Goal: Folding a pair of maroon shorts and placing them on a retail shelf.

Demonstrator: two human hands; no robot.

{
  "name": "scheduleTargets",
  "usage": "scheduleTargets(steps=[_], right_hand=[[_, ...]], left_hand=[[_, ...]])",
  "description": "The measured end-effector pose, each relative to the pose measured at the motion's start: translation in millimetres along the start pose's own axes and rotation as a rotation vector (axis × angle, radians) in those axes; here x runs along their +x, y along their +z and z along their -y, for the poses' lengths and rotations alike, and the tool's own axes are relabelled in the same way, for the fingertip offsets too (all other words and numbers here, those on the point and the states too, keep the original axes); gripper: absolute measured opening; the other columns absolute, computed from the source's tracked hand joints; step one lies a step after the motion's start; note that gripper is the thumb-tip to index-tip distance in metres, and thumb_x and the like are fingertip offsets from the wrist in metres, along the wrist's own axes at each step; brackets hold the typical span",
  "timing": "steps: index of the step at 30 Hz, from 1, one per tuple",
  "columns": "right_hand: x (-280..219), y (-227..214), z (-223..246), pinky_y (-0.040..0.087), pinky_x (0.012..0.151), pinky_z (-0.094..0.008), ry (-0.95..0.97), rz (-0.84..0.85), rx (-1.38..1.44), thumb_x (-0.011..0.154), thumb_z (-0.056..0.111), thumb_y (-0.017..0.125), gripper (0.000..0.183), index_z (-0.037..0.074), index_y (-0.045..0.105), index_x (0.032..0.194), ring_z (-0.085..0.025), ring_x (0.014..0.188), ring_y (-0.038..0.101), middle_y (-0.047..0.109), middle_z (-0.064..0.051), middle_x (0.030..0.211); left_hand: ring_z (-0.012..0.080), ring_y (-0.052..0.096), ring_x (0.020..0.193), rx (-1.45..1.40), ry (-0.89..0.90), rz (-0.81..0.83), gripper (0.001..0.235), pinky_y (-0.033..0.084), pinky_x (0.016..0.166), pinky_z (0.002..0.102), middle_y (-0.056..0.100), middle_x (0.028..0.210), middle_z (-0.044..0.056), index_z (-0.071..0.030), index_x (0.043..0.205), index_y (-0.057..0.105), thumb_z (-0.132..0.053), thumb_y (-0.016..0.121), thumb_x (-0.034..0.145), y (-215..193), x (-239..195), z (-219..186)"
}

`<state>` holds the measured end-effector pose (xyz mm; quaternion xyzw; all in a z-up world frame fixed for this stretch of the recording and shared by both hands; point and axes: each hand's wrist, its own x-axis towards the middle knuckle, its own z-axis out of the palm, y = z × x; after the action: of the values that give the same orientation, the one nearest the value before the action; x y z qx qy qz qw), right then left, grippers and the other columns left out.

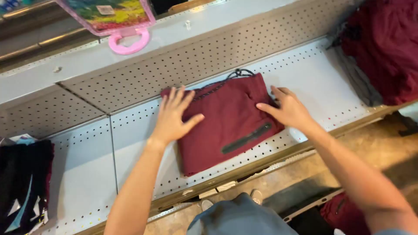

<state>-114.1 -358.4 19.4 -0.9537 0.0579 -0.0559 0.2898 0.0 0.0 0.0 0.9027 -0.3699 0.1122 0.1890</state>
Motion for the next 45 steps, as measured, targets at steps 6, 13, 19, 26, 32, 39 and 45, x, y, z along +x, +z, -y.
scheduleTargets(steps=[6,13,19,26,32,39,45], right_hand=[[-38,30,12,0.049,0.105,-0.057,-0.167,-0.015,-0.329,0.099,0.068,0.048,0.091,-0.005,0.046,0.152,-0.044,0.134,0.054,0.059,-0.028,0.140],[50,15,-13,0.051,0.098,-0.054,-0.199,-0.135,0.121,0.112,0.044,0.049,0.056,-0.007,0.072,0.123,-0.048,0.111,0.066,0.072,-0.030,0.110],[139,33,19,0.051,0.097,-0.045,-0.046,0.114,0.414,0.080,0.011,0.057,0.042,0.018,0.080,0.115,-0.030,0.111,0.068,0.076,-0.012,0.111],[171,46,7,0.054,0.088,-0.042,-0.123,0.490,0.325,0.089,0.028,0.067,0.027,0.017,0.082,0.108,-0.026,0.097,0.070,0.079,-0.010,0.102],[168,52,23,0.058,0.083,-0.035,-0.234,0.604,0.320,0.081,0.022,0.082,0.037,0.019,0.079,0.117,-0.019,0.092,0.071,0.078,-0.005,0.103],[159,35,-1,0.064,0.063,-0.032,-0.168,0.107,0.632,0.090,0.002,0.077,0.032,-0.002,0.071,0.121,-0.024,0.074,0.074,0.074,-0.023,0.100],[166,59,-95,0.055,0.070,-0.033,-0.139,-0.073,0.234,0.083,0.011,0.081,0.019,0.021,0.070,0.095,-0.020,0.070,0.073,0.071,-0.003,0.070]], left_hand=[[0.0350,0.019,0.157,0.024,-0.101,0.281,0.083,0.012,0.126,0.056,0.027,0.169,0.013,-0.023,0.163,0.033,-0.071,0.049,0.097,1,-34,3],[0.0250,0.051,0.137,0.054,-0.145,0.144,0.068,0.031,0.118,0.055,0.064,0.134,0.002,-0.023,0.137,0.064,-0.074,0.054,0.093,20,16,5],[0.0314,0.071,0.104,0.039,-0.178,-0.060,0.036,0.050,0.090,0.051,0.076,0.103,0.002,-0.022,0.123,0.072,-0.045,0.059,0.098,83,107,-21],[0.0292,0.070,0.098,-0.173,-0.062,-0.035,0.012,0.054,0.087,0.047,0.073,0.091,0.000,-0.029,0.096,0.074,-0.039,0.069,0.091,29,95,-63],[0.0329,0.071,0.100,-0.164,0.065,0.165,0.022,0.055,0.087,0.047,0.077,0.099,0.006,-0.026,0.108,0.079,-0.034,0.064,0.095,30,56,-79],[0.0293,0.071,0.104,-0.390,-0.012,0.139,0.023,0.057,0.087,0.044,0.076,0.101,0.002,-0.024,0.111,0.079,-0.032,0.066,0.094,10,38,-87],[0.0268,0.074,0.095,-0.606,0.008,0.127,0.017,0.059,0.080,0.037,0.077,0.093,0.004,-0.022,0.105,0.081,-0.023,0.071,0.091,-12,26,-93]])
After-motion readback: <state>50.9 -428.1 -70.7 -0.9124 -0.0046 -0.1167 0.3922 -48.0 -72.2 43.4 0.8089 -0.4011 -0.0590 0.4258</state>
